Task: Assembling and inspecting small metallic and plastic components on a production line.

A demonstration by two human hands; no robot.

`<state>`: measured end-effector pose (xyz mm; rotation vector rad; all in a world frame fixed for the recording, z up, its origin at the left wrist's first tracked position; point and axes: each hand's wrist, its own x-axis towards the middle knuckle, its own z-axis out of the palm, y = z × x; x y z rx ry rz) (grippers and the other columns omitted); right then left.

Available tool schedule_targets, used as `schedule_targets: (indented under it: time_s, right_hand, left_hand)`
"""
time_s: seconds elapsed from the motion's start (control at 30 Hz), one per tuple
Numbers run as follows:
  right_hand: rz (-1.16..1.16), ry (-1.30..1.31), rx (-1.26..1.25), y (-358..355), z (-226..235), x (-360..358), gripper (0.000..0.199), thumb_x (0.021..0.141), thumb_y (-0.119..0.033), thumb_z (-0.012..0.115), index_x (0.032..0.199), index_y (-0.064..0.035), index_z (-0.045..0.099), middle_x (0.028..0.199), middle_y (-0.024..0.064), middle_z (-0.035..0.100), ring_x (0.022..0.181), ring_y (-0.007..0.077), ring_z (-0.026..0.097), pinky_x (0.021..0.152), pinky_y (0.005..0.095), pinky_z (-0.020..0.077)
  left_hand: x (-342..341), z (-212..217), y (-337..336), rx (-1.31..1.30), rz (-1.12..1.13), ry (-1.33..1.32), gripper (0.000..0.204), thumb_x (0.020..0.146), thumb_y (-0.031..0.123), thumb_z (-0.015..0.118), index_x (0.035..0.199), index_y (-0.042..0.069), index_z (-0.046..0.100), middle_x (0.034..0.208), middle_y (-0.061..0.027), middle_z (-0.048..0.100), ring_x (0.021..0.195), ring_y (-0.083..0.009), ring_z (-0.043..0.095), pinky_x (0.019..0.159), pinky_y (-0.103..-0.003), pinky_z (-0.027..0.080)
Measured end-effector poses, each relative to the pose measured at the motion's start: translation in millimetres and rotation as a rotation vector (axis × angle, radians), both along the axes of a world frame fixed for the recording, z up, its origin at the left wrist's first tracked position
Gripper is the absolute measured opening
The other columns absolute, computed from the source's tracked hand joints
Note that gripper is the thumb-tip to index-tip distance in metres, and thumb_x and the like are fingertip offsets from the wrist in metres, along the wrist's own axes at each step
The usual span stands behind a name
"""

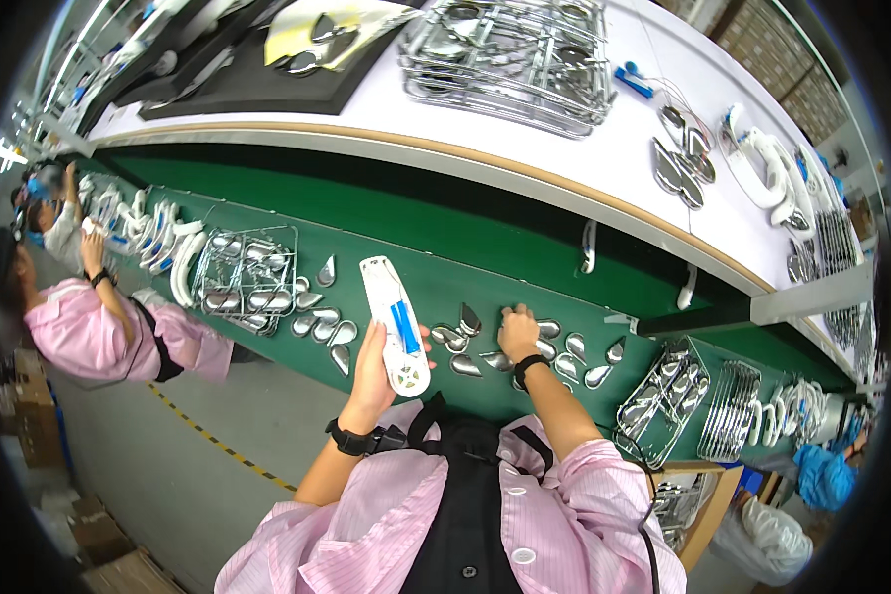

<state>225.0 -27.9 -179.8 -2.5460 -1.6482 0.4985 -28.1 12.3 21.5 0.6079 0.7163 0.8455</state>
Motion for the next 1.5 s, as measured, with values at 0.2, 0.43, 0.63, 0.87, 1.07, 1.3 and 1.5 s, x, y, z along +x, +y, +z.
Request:
schedule_targets:
  time_s: [0.2,0.43,0.63,0.87,1.07,1.3,1.5]
  right_hand:
    - [-0.307,0.867,0.76,-1,106,-19,0.027,0.087,-0.006,0.064,0.108,-0.002,0.049,0.113,0.0173,0.056,0.105,0.0272,0.058,0.089,0.0361,0.0481]
    - [0.076,1.147,1.22,-50,258,-89,0.035,0.081,0.004,0.066,0.105,-0.0027,0.041,0.129,0.0253,0.046,0.125,0.0364,0.047,0.106,0.0461,0.0347]
    - [0.161,0.891,1.235,-66,253,-98,0.037,0.08,0.003,0.068,0.103,-0.0023,0.04,0.129,0.0238,0.044,0.127,0.0393,0.046,0.11,0.0493,0.0302]
    - [0.175,0.824,1.219,-72,252,-101,0.038,0.077,0.003,0.071,0.102,-0.0016,0.042,0.126,0.0224,0.046,0.127,0.0396,0.045,0.11,0.0495,0.0304]
    - [0.213,0.874,1.186,-72,253,-110,0.035,0.079,0.002,0.067,0.103,-0.003,0.042,0.123,0.0216,0.048,0.126,0.0376,0.046,0.108,0.0476,0.0334]
    - [0.169,0.952,1.133,-85,249,-117,0.034,0.08,-0.001,0.067,0.101,-0.0024,0.04,0.125,0.0198,0.046,0.127,0.0348,0.044,0.107,0.0459,0.0323]
    - [0.27,0.955,0.996,-94,247,-121,0.064,0.077,0.003,0.073,0.131,-0.0019,0.04,0.128,0.015,0.047,0.119,0.0263,0.048,0.101,0.0338,0.0383]
  left_hand:
    - [13,19,-12,0.078,0.03,-0.128,0.054,0.101,0.047,0.024,0.128,0.004,0.043,0.118,-0.0147,0.054,0.101,-0.0283,0.059,0.085,-0.051,0.053]
    - [45,52,-16,0.24,0.059,-0.18,0.052,0.099,0.044,0.028,0.132,0.004,0.037,0.125,-0.0148,0.05,0.111,-0.0273,0.056,0.095,-0.046,0.046]
    - [68,74,-39,0.361,0.033,-0.228,0.051,0.094,0.032,0.036,0.137,0.007,0.024,0.129,-0.0167,0.045,0.113,-0.0291,0.054,0.098,-0.044,0.044]
    - [66,71,-44,0.402,0.03,-0.208,0.052,0.091,0.015,0.048,0.135,0.007,0.021,0.126,-0.0183,0.043,0.111,-0.0297,0.054,0.095,-0.045,0.047]
    - [54,77,-51,0.405,0.096,-0.205,0.054,0.092,0.0,0.049,0.135,0.007,0.019,0.125,-0.0149,0.044,0.112,-0.0228,0.053,0.095,-0.038,0.047]
    - [54,63,-61,0.459,0.156,-0.122,0.056,0.093,0.001,0.052,0.137,0.005,0.019,0.122,-0.0128,0.048,0.113,-0.0233,0.054,0.097,-0.039,0.047]
    - [36,67,-71,0.467,0.23,-0.145,0.058,0.094,0.004,0.051,0.14,0.005,0.016,0.125,-0.014,0.046,0.114,-0.023,0.054,0.097,-0.04,0.047]
